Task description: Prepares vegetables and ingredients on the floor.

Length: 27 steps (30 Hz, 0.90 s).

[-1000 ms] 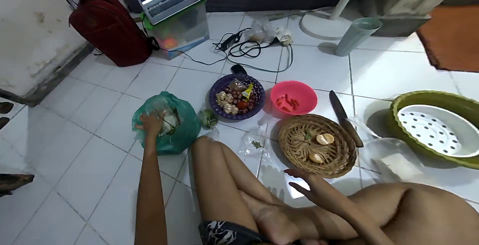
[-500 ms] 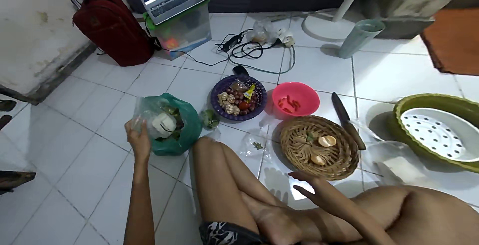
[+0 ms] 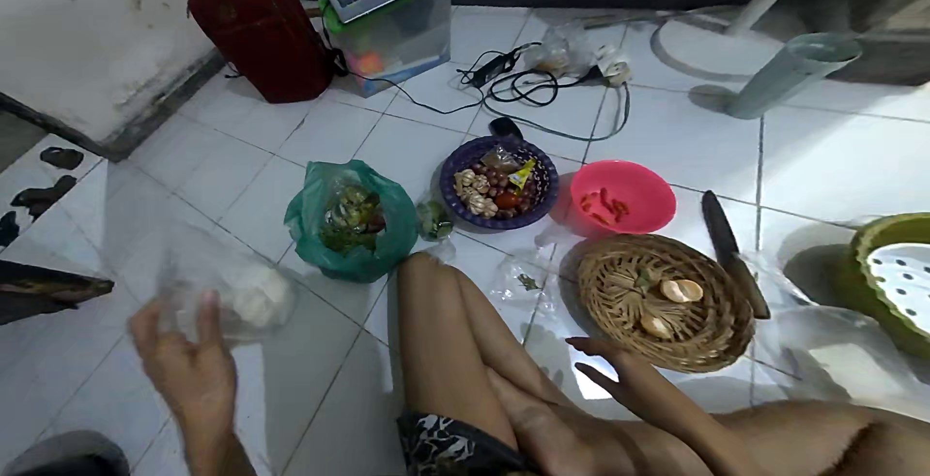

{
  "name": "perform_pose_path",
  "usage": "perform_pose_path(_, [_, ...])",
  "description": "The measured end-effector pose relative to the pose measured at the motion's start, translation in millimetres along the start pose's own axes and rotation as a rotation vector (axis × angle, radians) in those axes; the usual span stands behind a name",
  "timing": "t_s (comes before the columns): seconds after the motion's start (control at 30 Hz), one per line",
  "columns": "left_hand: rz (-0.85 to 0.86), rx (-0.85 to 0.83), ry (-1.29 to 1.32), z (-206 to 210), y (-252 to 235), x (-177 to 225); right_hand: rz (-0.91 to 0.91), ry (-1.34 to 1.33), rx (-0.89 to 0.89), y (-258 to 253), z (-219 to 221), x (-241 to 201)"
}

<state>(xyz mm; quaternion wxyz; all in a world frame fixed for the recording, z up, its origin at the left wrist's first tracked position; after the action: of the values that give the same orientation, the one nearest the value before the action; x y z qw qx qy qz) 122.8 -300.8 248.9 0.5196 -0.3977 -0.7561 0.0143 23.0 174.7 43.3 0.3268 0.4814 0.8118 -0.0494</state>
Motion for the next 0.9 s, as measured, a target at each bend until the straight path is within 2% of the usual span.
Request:
perform_pose_path(0.1, [-0.196, -0.159, -0.214, 19.2, 40.9, -34.8, 0.005, 0.009, -0.035, -3.9, -3.3, -3.7])
perform_pose_path(0.2, [-0.463, -0.343, -0.313, 37.1, 77.0, -75.4, 0.036, 0.025, -0.085, -6.4, -8.5, -5.6])
perform_pose_path(0.27, [-0.583, -0.46, -0.347, 49.0, 90.5, -93.0, 0.032, 0.047, -0.079, -7.2, -11.6, -5.4])
perform_pose_path(0.47, [-0.688, -0.72, -0.494, 102.0, 56.8, -96.9, 0.032, 0.087, -0.09, -11.0, -15.4, -9.4])
perform_pose_path(0.6, [-0.672, -0.849, -0.631, 139.8, 40.4, -106.0, 0.041, 0.096, -0.085, -13.4, -13.5, -17.2])
perform_pose_path(0.67, [-0.641, -0.811, -0.602, 139.1, 34.0, -89.6, 0.033, 0.08, -0.073, -13.9, -12.1, -16.8])
perform_pose_path(0.77, [-0.427, -0.562, -0.441, 118.7, 17.0, -34.1, 0.027, 0.072, -0.059, -10.0, -8.8, -13.4])
perform_pose_path(0.83, [-0.218, -0.406, -0.304, 116.4, -3.1, -13.7, 0.007, 0.076, -0.046, -8.2, -5.9, -11.5])
perform_pose_path(0.87, [-0.106, -0.372, -0.226, 121.3, -14.3, -14.0, 0.001, 0.077, -0.053, -8.6, -4.9, -12.0])
perform_pose_path(0.9, [-0.061, -0.433, -0.166, 127.9, -27.5, -16.2, 0.001, 0.075, -0.072, -9.5, -4.3, -13.3])
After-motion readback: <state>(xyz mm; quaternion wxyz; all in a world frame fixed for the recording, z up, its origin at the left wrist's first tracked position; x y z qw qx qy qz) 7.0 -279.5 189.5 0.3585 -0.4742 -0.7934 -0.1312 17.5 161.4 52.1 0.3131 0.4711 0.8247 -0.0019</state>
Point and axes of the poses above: each hand's wrist, its own y-axis away from the middle knuckle, its own z-axis out of the palm, x = y × z, the point moved 1 cm from there along -y, towards the middle knuckle, and after that the axes turned 13 degrees about y, right-handed, at the moved point
